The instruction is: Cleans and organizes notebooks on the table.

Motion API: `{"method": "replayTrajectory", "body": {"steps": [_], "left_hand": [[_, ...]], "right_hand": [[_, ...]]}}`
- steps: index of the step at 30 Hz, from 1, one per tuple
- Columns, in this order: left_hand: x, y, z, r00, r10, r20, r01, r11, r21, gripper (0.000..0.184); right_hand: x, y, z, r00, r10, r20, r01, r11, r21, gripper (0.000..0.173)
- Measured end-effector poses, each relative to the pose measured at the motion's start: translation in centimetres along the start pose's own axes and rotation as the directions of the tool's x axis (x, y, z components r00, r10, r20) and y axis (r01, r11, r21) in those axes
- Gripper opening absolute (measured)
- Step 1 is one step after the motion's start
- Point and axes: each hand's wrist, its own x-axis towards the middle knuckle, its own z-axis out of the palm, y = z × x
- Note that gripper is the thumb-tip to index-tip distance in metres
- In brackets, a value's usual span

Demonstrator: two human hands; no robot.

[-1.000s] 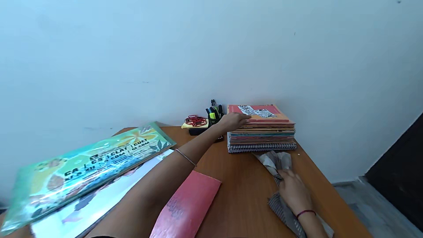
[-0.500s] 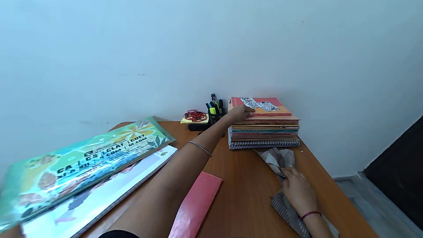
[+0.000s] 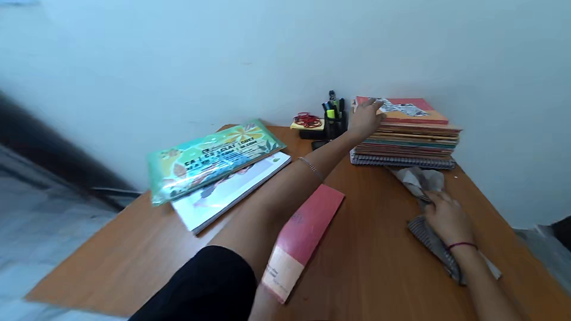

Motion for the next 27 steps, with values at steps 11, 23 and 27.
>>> {"method": "replayTrajectory", "body": {"steps": [11, 23, 27], "left_hand": [[-34.1, -6.5, -7.4, 0.817, -0.459, 0.35, 0.391, 0.886, 0.249, 0.08], [-36.0, -7.9, -6.1, 0.935, -0.217, 0.279, 0.215, 0.976, 0.041, 0.07], [-40.4, -6.1, -6.3, 0.995, 0.082, 0.061, -0.082, 0.997, 0.004, 0.04]], "right_hand": [[0.5, 1.3, 0.5, 0.997, -0.073, 0.0, 0.073, 0.997, 0.004, 0.036], [-0.6, -2.7, 0.4, 0.988, -0.136, -0.067, 0.145, 0.976, 0.165, 0.034], [-1.7, -6.7, 0.5, 0.975, -0.215, -0.051, 0.221, 0.957, 0.19, 0.033]]}}
